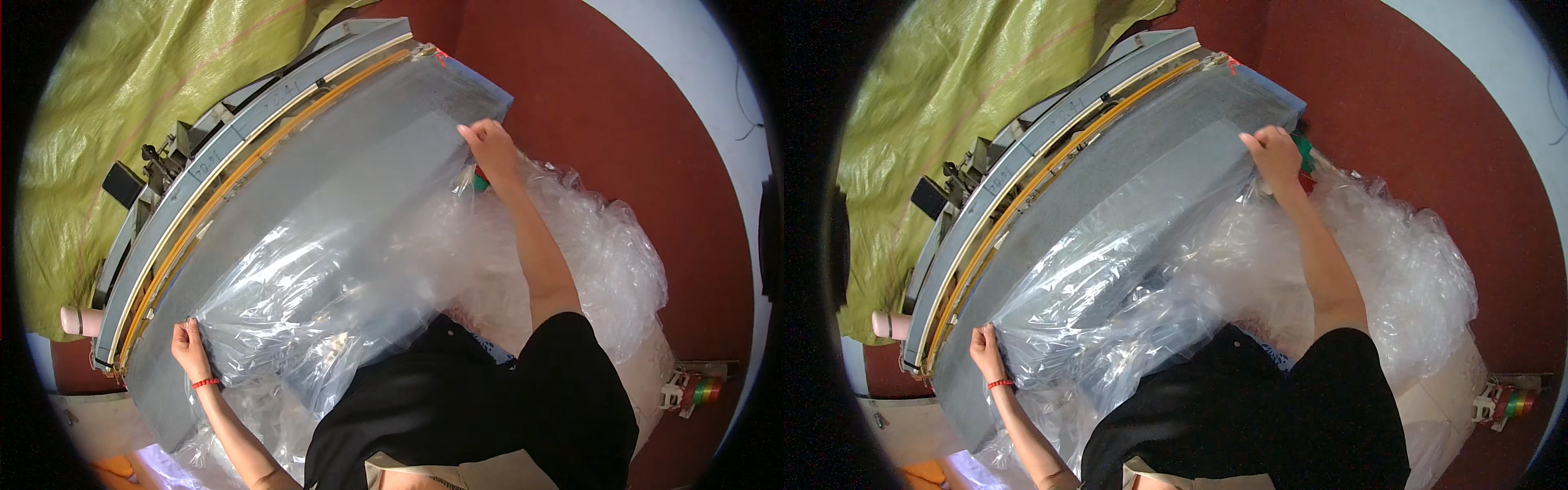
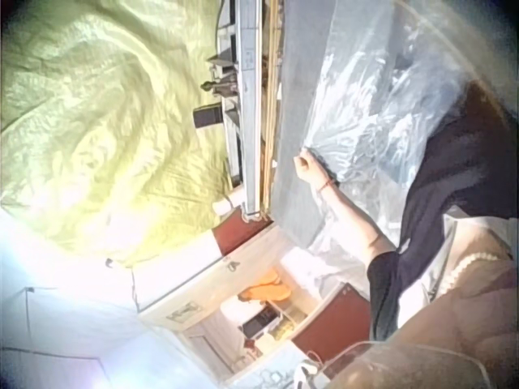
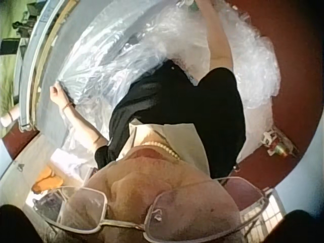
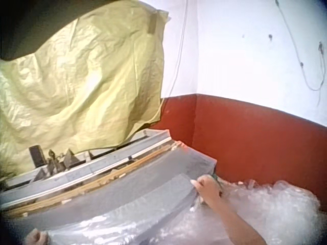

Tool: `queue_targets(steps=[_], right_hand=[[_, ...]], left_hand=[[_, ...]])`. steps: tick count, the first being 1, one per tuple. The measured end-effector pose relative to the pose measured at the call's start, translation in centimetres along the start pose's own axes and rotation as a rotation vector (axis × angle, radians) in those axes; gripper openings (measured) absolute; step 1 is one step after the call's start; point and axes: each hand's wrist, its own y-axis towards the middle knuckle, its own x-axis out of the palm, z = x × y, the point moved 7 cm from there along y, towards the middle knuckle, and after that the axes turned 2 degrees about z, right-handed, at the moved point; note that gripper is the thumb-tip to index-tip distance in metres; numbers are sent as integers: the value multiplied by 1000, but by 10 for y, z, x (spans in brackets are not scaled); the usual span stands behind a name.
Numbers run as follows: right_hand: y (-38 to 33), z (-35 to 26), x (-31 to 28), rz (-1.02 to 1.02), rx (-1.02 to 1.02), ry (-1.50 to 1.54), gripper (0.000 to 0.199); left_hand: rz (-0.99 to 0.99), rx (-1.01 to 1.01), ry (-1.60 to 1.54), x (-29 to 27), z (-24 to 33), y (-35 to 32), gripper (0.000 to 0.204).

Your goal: Applying and sealing large sheets of plastic film over components on a manufacturing machine.

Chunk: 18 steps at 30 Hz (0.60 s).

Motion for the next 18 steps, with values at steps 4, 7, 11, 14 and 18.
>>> queue_targets(steps=[4, 7, 11, 14, 18], right_hand=[[22, -20, 25, 149, -138, -144, 28], [24, -28, 42, 132, -100, -200, 26], [30, -23, 60, -34, 39, -172, 22], [31, -32, 76, 30, -163, -318, 19], [48, -27, 88, -122, -211, -482, 25]], left_hand=[[-14, -2, -32, 6, -5, 4, 29], [9, 4, -23, -1, -4, 0, 28], [8, 0, -57, 2, -2, 4, 25], [-86, -77, -106, -6, -3, 1, 20], [-498, -107, -108, -26, 29, -25, 3]])
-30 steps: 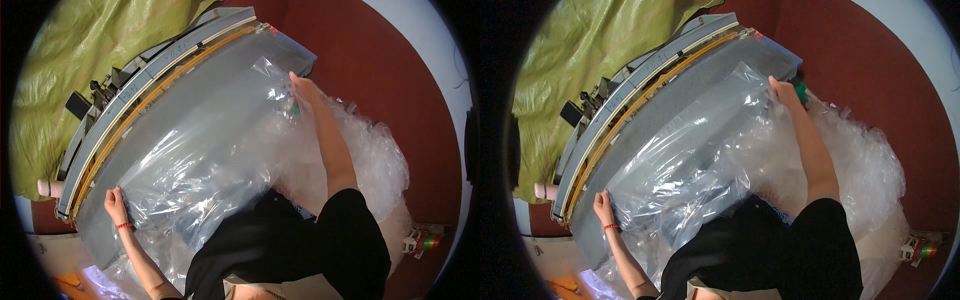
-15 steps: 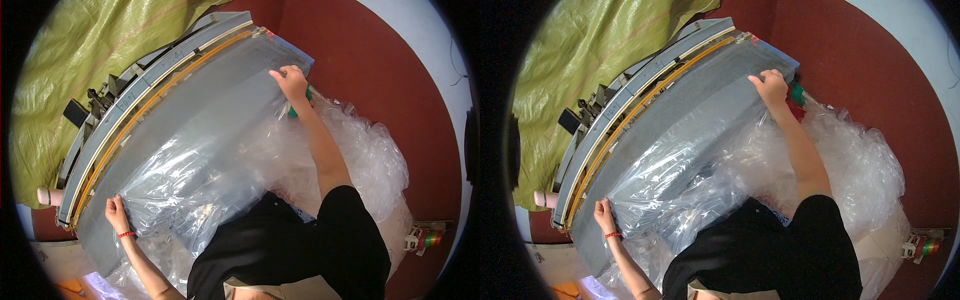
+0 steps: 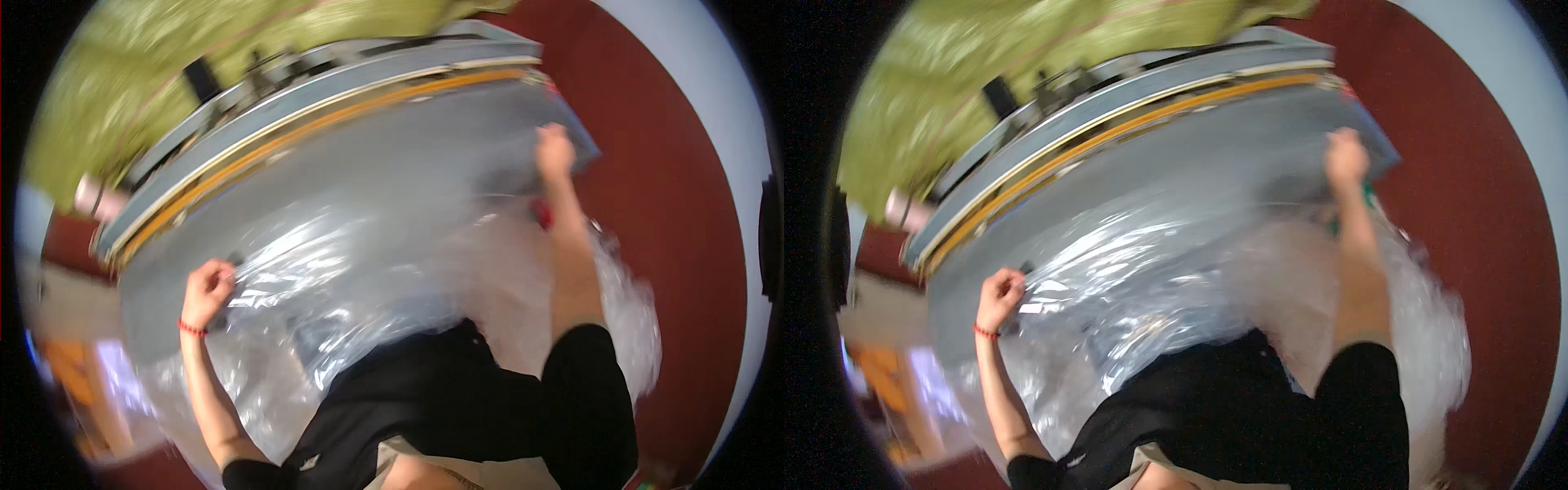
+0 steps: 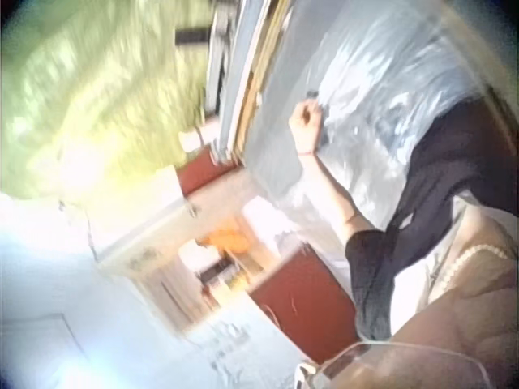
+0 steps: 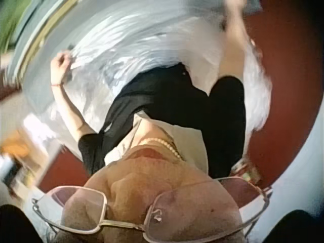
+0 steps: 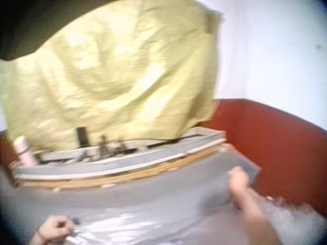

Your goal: Applying and sealing large sheets of plastic film over components on a manufacturing machine.

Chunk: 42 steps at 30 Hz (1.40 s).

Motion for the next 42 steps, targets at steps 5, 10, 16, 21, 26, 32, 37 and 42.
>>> queue_targets(steps=[5, 10, 16, 21, 26, 32, 37, 42], right_hand=[[21, 43, -10, -24, 119, -38, 29], [45, 67, 35, -44, 119, -69, 37], [51, 74, 42, -71, 178, -114, 34], [50, 73, 39, -64, 172, -114, 35], [56, 79, 50, -71, 143, -127, 40], [55, 79, 47, -70, 156, -115, 42], [61, 99, 57, -59, 187, -4, 43], [67, 145, 55, 108, 142, 273, 44]], left_hand=[[-271, -347, 24, -62, -60, -64, 8], [180, -712, 212, -254, -155, -187, 3], [1323, -59, 1407, -318, 0, -203, 29], [618, 216, 922, -159, -42, -117, 33], [474, -76, 826, -155, -160, -117, 50], [718, -2, 840, -173, -153, -92, 45], [777, 63, 835, -187, -148, -77, 19], [838, 12, 791, -189, -149, -55, 13]])
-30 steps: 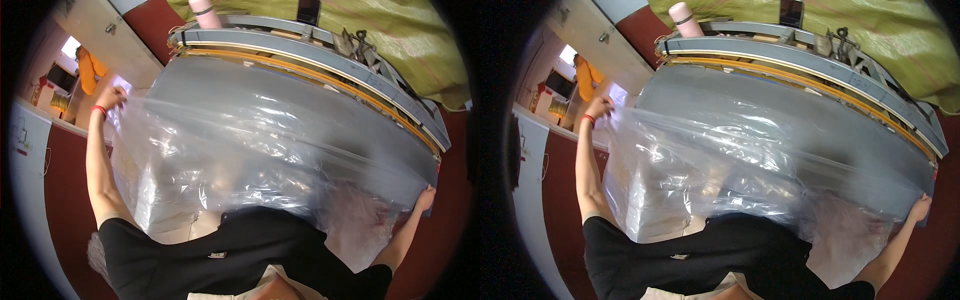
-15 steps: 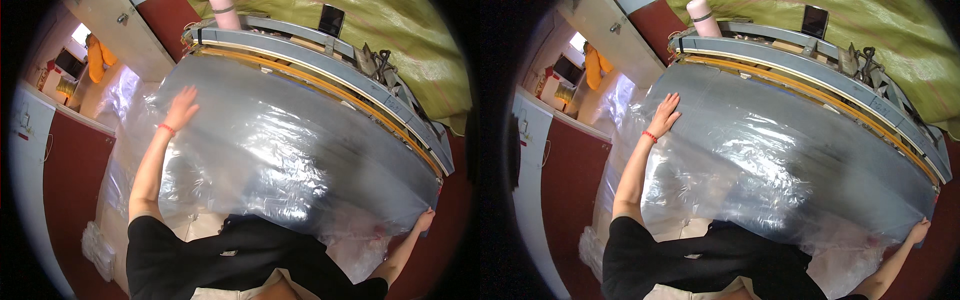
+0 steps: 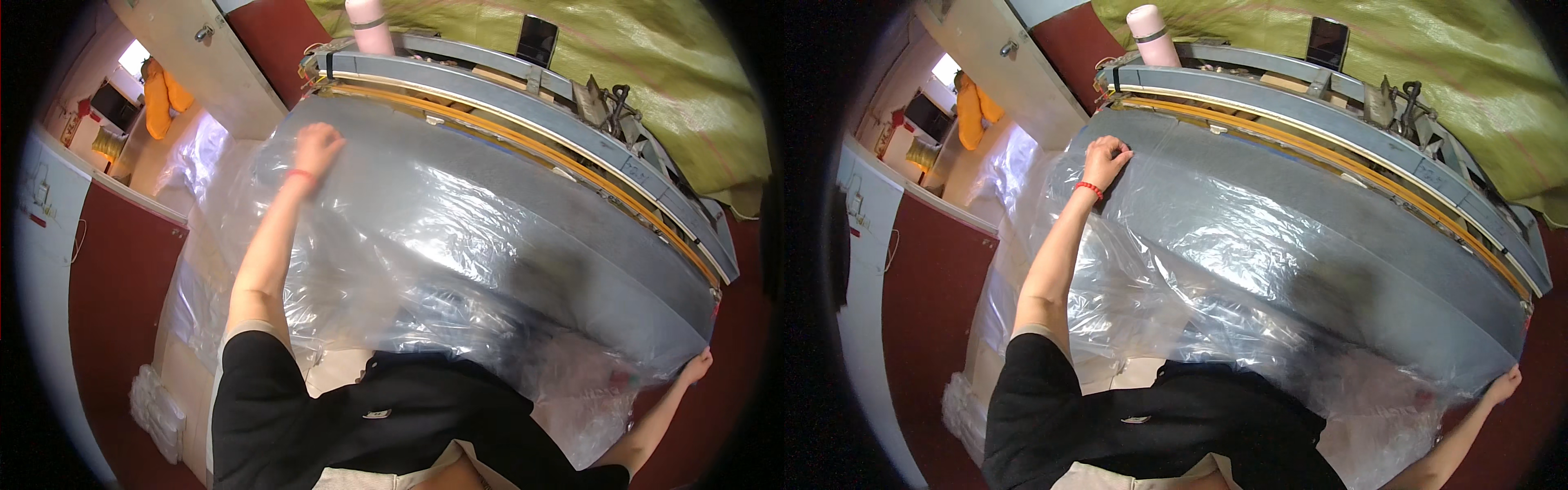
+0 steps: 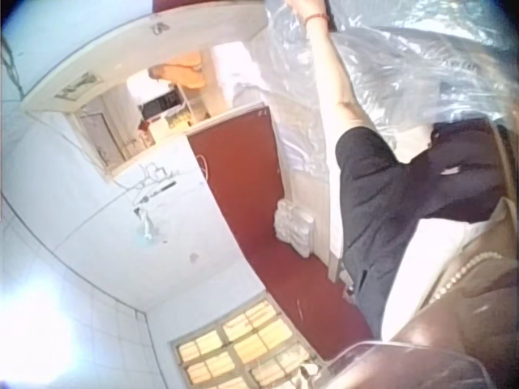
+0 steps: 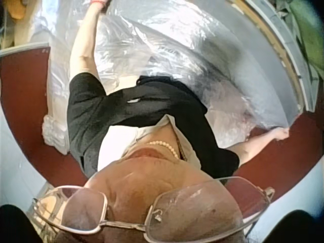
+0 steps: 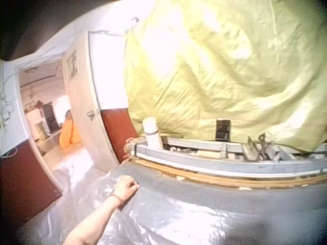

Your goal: Applying and sealing large sheets of plastic film over components on a manufacturing machine.

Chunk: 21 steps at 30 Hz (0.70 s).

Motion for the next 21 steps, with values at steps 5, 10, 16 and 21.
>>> queue_targets(steps=[5, 10, 16, 21], right_hand=[[-2, 17, -59, 162, 40, 197, 45], [-8, 36, -73, 215, 100, 203, 44], [23, 41, -61, 154, 108, -69, 49], [48, -80, -45, 158, -4, -27, 29]], left_hand=[[29, -99, -101, -6, 21, 0, 13], [-59, 44, -50, 6, 25, -6, 13], [88, -80, -96, -2, 70, 22, 11], [205, -439, -753, 4, 7, 49, 18]])
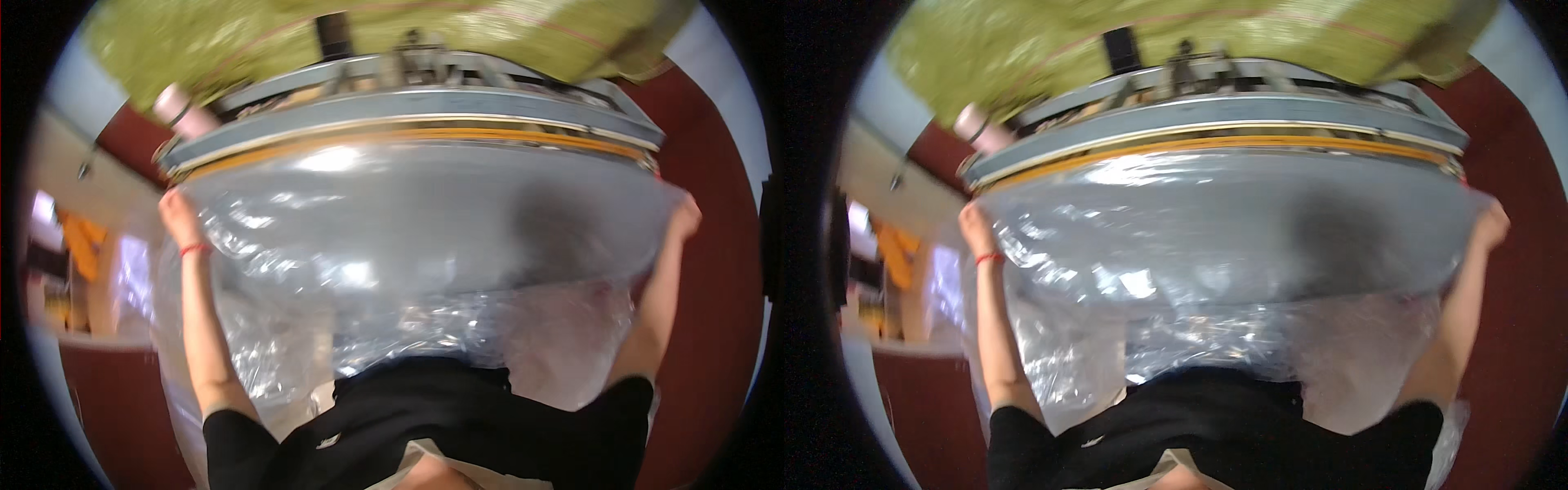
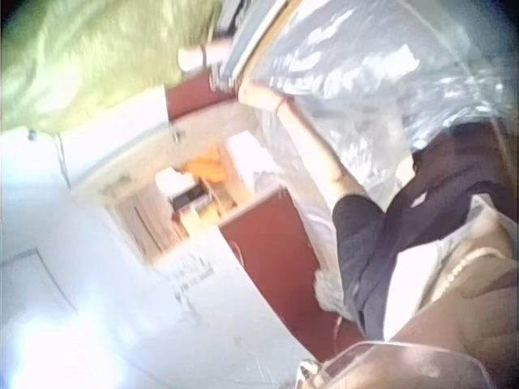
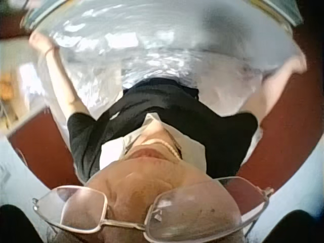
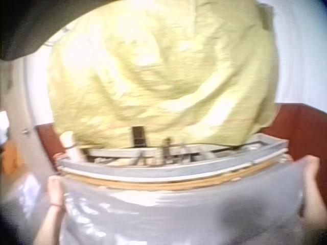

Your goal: Applying and sealing large sheets of plastic film over components on a manufacturing machine.

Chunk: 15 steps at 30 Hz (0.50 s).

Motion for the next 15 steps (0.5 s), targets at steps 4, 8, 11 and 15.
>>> queue_targets(steps=[4, 8, 11, 15], right_hand=[[-28, -37, 80, -26, -3, 200, 37], [-29, -52, 124, -39, 83, 524, 25], [-20, -48, 140, -48, 166, 602, 25], [-30, -70, 139, -66, 220, 648, 22]], left_hand=[[263, 109, 204, -11, -74, 13, 17], [200, -15, 75, 7, -122, 49, 15], [181, -36, -18, 24, -133, 66, 15], [105, -75, -157, 20, -143, 74, 15]])
